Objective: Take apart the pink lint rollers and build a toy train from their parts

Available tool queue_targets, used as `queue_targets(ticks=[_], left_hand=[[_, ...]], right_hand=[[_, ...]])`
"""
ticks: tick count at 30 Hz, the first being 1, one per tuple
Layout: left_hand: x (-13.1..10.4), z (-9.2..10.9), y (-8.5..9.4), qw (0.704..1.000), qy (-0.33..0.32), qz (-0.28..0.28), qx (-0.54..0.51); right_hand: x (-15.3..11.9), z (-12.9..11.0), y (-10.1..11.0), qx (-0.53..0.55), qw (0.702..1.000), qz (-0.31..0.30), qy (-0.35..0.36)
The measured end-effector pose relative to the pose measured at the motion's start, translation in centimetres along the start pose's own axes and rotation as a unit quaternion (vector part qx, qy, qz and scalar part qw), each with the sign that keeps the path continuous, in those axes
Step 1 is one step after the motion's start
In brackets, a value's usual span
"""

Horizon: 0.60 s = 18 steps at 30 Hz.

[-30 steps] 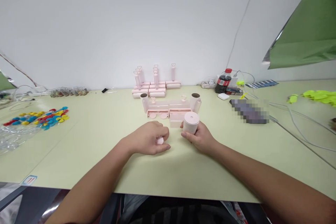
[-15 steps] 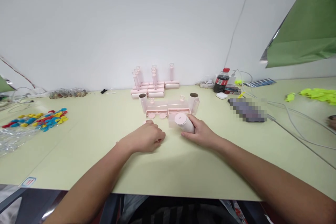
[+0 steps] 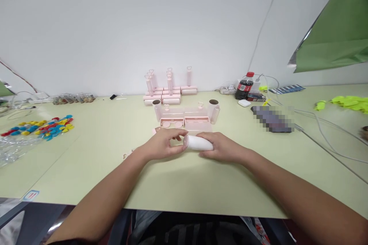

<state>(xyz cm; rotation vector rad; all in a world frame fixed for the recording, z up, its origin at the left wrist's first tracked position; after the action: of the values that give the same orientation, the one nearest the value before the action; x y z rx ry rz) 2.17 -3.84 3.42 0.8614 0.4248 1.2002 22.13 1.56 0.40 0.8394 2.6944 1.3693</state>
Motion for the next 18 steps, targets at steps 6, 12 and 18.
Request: queue_targets(ticks=[6,12,18], left_hand=[[0.1,0.1,-0.3,1.000,-0.001,-0.010,0.011],[0.2,-0.4,-0.6,1.000,0.020,-0.015,0.015],[0.4,-0.9,-0.5,0.999,0.032,0.006,-0.037]], right_hand=[[0.0,0.1,-0.1,0.004,1.000,-0.017,0.005],[-0.6,1.0,0.6,0.056,0.998,-0.017,-0.009],[-1.1,2.3,1.7,0.319,0.944,-0.058,-0.057]])
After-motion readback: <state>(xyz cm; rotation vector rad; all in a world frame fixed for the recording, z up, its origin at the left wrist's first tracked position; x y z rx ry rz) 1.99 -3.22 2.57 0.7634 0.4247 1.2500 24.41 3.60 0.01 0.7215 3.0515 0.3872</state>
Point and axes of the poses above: each hand's wrist, its own x-axis towards the middle knuckle, its own y-axis out of the back of the hand, z = x × y, the point moved 4 cm from there along x, towards the middle knuckle, and after that the axes turned 10 degrees about y, right-handed, at the moved point
